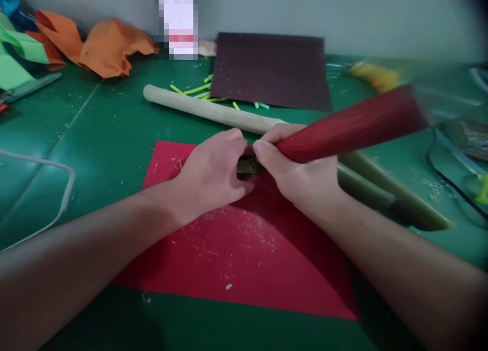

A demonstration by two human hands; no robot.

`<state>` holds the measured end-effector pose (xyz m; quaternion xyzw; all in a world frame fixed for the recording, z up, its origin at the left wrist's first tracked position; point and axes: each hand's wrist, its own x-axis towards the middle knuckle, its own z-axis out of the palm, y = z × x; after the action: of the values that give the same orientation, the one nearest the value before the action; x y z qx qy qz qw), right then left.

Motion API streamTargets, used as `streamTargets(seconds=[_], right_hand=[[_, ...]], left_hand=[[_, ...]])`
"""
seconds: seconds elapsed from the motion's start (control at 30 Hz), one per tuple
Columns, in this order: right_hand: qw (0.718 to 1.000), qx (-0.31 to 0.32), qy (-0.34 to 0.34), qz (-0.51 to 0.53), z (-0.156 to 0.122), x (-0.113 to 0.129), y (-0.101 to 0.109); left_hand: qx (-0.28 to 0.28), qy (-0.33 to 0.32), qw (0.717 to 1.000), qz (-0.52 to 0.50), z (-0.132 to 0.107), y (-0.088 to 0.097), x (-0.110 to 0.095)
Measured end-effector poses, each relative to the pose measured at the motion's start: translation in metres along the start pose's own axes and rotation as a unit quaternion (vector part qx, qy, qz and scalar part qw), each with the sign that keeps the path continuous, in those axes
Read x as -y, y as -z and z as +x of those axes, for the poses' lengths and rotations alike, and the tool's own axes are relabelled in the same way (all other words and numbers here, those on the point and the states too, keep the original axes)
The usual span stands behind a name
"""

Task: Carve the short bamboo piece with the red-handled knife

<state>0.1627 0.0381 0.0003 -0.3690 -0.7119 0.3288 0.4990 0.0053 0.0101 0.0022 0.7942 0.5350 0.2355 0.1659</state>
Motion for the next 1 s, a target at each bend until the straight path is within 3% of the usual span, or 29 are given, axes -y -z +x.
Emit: streamTargets(seconds=[0.13, 0.33, 0.57, 0.77, 0.87, 1.0], right_hand=[[0.999, 0.047, 0.008, -0.003, -0.0027, 0.0018, 0.0028], [1.0, -0.015, -0.001, 0.02, -0.0012, -0.0009, -0.0006], [0.998, 0.066, 0.001, -0.004, -0.0037, 0.0011, 0.0041], [0.999, -0.028, -0.013, 0.032, -0.0029, -0.0015, -0.0013], [1.0, -0.013, -0.006, 0.014, -0.0003, -0.0009, -0.001], [0.999, 0.053, 0.0, -0.012, -0.0003, 0.0003, 0.0034]], left_hand=[[0.004, 0.001, 1.0, 0.011, -0.0007, 0.0002, -0.0015], [-0.018, -0.019, 0.999, 0.03, -0.0007, -0.0019, -0.0006], [0.007, 0.002, 1.0, 0.003, 0.0004, 0.0022, -0.0034], [-0.018, -0.01, 1.0, 0.018, -0.001, -0.0016, -0.0004], [-0.026, -0.015, 0.999, 0.016, -0.0006, -0.0028, 0.0008], [-0.012, 0.0, 1.0, 0.003, -0.0005, -0.0016, -0.0007]])
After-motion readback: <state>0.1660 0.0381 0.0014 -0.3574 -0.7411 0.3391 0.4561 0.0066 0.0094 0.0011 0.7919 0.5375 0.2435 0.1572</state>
